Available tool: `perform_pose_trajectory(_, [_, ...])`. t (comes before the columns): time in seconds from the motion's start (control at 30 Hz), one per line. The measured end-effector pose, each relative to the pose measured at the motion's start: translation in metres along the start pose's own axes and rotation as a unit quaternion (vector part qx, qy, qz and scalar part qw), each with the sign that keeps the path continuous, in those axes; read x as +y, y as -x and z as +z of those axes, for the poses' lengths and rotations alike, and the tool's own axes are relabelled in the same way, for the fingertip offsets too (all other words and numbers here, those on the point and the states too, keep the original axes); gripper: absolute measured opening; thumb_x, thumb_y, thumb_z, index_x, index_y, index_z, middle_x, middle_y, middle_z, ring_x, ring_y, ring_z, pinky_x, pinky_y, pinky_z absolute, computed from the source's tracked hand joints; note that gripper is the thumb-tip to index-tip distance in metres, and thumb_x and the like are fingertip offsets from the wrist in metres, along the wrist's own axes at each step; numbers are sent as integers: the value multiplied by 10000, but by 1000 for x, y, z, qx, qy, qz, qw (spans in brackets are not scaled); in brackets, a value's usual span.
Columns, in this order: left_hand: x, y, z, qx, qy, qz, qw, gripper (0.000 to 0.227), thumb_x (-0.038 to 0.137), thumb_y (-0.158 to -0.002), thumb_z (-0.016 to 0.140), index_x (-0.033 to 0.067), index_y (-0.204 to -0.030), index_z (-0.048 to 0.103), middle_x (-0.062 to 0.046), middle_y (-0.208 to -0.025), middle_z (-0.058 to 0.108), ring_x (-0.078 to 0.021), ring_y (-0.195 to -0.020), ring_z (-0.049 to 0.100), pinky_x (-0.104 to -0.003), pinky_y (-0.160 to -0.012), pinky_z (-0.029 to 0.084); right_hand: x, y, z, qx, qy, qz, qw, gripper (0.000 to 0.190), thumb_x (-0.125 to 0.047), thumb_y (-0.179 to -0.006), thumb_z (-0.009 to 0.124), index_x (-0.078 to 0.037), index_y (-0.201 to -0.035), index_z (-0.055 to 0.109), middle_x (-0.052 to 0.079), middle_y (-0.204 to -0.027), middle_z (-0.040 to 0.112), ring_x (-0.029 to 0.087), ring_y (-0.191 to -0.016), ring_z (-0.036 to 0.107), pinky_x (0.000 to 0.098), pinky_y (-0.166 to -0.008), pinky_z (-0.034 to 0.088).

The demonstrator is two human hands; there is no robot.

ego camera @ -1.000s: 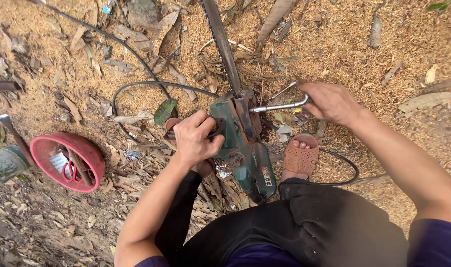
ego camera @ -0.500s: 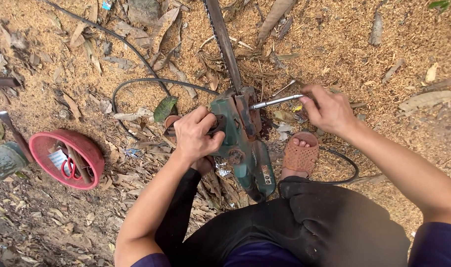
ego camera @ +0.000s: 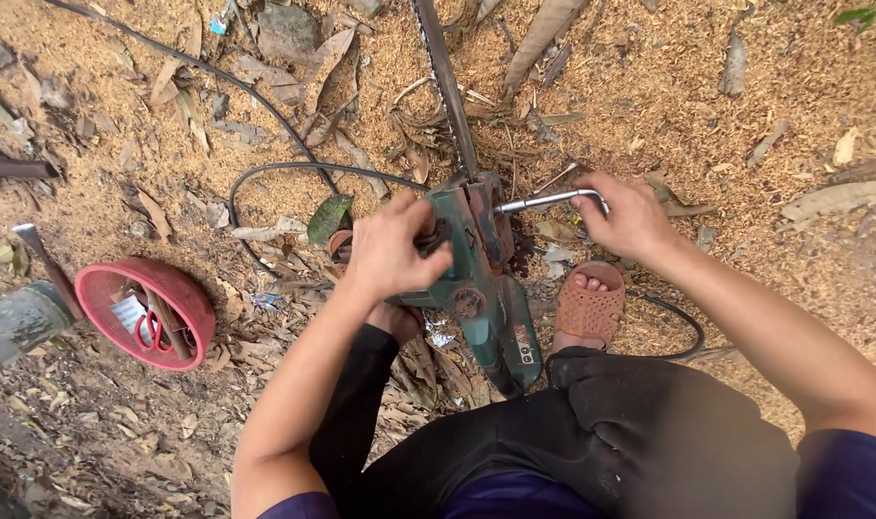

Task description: Disassembling an electric chainsaw by removing the side cover, chain, and guide bar using a socket wrench.

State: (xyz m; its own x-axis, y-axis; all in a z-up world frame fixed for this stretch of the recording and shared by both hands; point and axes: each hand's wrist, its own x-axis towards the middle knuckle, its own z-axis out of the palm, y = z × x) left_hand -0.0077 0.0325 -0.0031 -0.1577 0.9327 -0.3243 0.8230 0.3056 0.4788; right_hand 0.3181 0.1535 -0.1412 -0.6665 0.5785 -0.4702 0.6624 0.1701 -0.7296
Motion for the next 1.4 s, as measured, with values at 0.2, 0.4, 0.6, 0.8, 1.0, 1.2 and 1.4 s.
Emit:
perform_pose_trajectory(0.2, [-34,-98,11,-7,120,-133,984,442,508,-886,715,105,-742,603,-107,-598,614,-392,-652,683,-483,-630,486,-15,-3,0,3,-51,36,998,230,-106,-941,684,-106,-1164,743,150,-816,744,336,-740,725,409,-673,546])
perform_pose_trajectory(0.4, [-40,-164,58,-35,-40,-280,958,606,689,-861,645,88,-795,604,18,-639,544,-174,-566,518,-346,-570,488,-20,-6,0,-30,-16,27,999,267,-38,-987,597,42,-1239,633,73,-676,624,124,-400,463,225,-274,342])
perform_pose_trajectory(0.6, [-49,-165,74,-16,16,-284,959,97,122,-866,712,81,-784,682,51,-530,554,-78,-385,439,-228,-362,420,-15,-1,5,26,-47,-48,997,291,-41,-974,605,47,-1250,582,65,-702,615,120,-410,457,231,-263,341])
perform_pose_trajectory(0.8, [-49,-152,72,66,31,-257,964,203,146,-830,701,-21,-945,707,77,-517,516,-107,-400,474,-256,-405,465,-1,4,20,106,82,-217,967,285,-106,-944,616,14,-1203,621,142,-977,733,179,-571,569,249,-428,468])
perform_pose_trajectory(1.0, [-56,-153,77,58,21,-240,969,147,142,-860,680,120,-718,650,112,-466,417,-84,-361,359,-243,-367,392,-5,0,15,7,56,-132,990,251,-113,-973,591,11,-1182,652,70,-709,666,143,-406,490,240,-302,410])
perform_pose_trajectory(1.2, [-55,-156,73,33,21,-245,969,181,162,-864,686,149,-700,611,115,-467,414,-81,-360,367,-243,-362,403,-2,-5,10,101,177,-294,934,413,-24,-898,610,-26,-1309,577,123,-1161,654,152,-705,563,219,-470,466])
perform_pose_trajectory(1.4, [-62,-153,74,69,38,-199,977,135,182,-869,627,147,-744,666,100,-503,474,-71,-362,360,-244,-320,318,-5,-17,16,15,55,-213,975,30,-69,-971,622,-60,-973,651,1,-656,590,126,-506,512,227,-423,458])
